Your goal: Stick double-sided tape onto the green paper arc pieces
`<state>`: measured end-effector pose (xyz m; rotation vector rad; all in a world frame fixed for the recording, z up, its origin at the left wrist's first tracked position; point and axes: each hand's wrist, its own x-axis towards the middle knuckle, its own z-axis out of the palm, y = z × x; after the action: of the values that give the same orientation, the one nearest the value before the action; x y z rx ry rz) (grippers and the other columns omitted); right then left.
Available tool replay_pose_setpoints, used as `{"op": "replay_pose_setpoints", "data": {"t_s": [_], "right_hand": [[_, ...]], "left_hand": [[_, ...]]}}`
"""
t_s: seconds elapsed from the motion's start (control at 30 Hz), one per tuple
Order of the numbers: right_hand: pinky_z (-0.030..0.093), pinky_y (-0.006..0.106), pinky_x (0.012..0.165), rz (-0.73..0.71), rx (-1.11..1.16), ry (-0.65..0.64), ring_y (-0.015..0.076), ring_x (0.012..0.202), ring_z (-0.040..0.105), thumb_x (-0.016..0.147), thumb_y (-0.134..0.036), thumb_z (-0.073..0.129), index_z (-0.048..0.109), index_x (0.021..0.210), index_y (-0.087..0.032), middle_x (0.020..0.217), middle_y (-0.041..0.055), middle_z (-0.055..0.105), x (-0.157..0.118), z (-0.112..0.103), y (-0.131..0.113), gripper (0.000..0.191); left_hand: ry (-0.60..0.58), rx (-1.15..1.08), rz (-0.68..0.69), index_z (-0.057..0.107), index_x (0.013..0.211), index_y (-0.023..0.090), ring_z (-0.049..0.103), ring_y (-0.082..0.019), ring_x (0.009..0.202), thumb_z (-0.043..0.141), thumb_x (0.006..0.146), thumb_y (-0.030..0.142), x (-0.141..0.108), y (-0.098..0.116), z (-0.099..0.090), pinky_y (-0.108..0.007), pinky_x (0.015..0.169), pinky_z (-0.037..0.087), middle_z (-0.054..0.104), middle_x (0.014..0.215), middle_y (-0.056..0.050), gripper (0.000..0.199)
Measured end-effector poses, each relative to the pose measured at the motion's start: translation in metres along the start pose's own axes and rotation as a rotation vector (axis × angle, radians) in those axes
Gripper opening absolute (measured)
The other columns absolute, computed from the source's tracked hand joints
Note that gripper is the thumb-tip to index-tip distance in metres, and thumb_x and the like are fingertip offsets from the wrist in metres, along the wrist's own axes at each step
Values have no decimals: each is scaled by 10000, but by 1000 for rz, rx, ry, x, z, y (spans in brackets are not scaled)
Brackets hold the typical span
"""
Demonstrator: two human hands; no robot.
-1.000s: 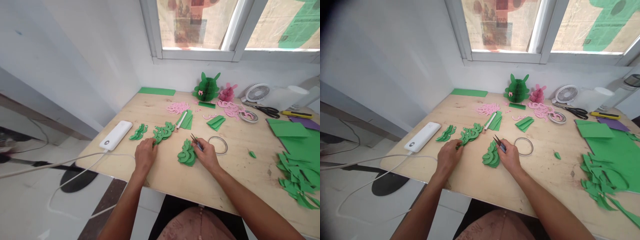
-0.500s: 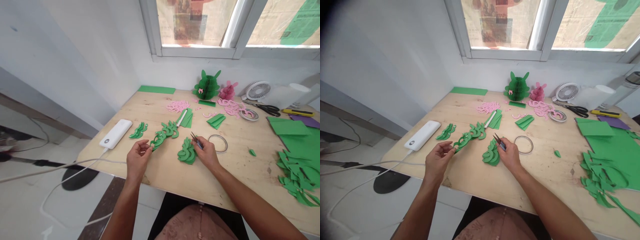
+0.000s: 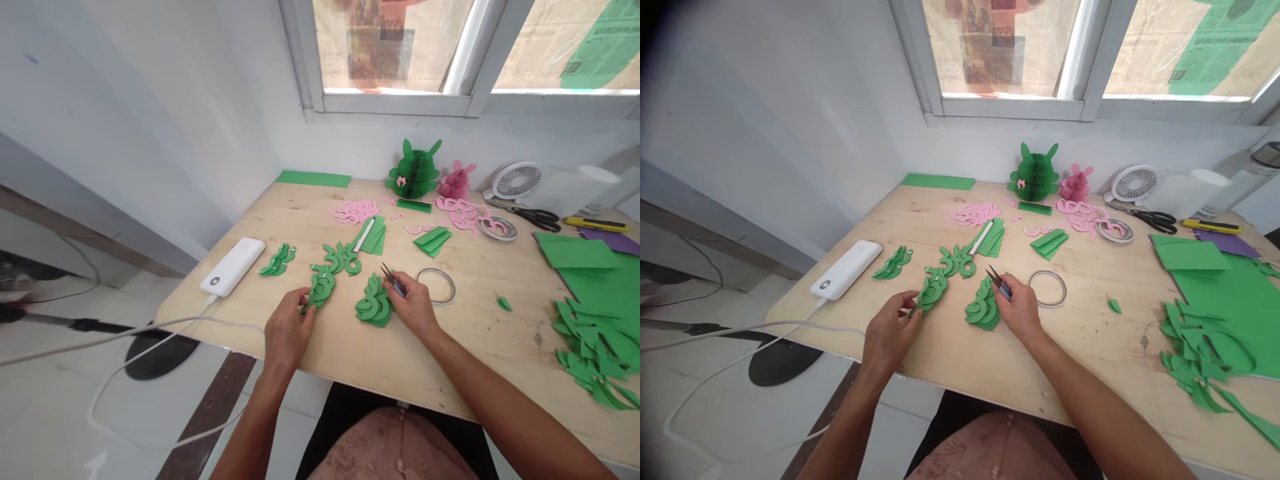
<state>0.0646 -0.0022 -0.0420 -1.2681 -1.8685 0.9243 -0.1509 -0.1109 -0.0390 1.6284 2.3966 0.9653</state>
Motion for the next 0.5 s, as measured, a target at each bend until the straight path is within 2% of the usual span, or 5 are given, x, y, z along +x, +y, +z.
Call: {"op": "replay_pose_setpoints", "data": {"t_s": [0.1, 0.2, 0.3, 0.5], "right_hand": [[435, 240, 589, 7, 7, 7, 153, 634, 576, 782, -307, 516, 659, 877, -173, 736, 15, 664, 0, 0, 0, 218], [445, 246, 605, 1, 20, 6, 161, 660, 587, 782, -307, 517, 660, 890, -175, 754, 20, 677, 1, 0, 0, 223], [445, 249, 602, -3, 28, 6, 160, 652, 582, 782, -313, 514, 660, 884, -177, 749, 17, 676, 0, 0, 1, 224], [433, 241, 583, -6, 24, -2, 150, 630, 566, 781, -311, 514, 662, 896, -175, 744, 13, 673, 0, 1, 1, 231]], "left_hand": [[29, 122, 69, 549, 1077, 197, 640, -197, 805, 473, 800, 188, -2, 3, -3, -282, 697, 478, 652, 905, -56, 288], [-9, 269, 120, 560, 1049, 203, 634, -208, 835, 453, 812, 150, -2, 4, -6, -286, 692, 459, 650, 924, -63, 265], [-12, 386, 110, 568, 1042, 202, 625, -221, 842, 443, 824, 150, 0, 2, -13, -300, 679, 446, 646, 943, -68, 257], [95, 482, 77, 586, 1032, 202, 615, -242, 817, 422, 847, 180, 5, 0, -31, -326, 667, 439, 650, 910, -71, 249]]}}
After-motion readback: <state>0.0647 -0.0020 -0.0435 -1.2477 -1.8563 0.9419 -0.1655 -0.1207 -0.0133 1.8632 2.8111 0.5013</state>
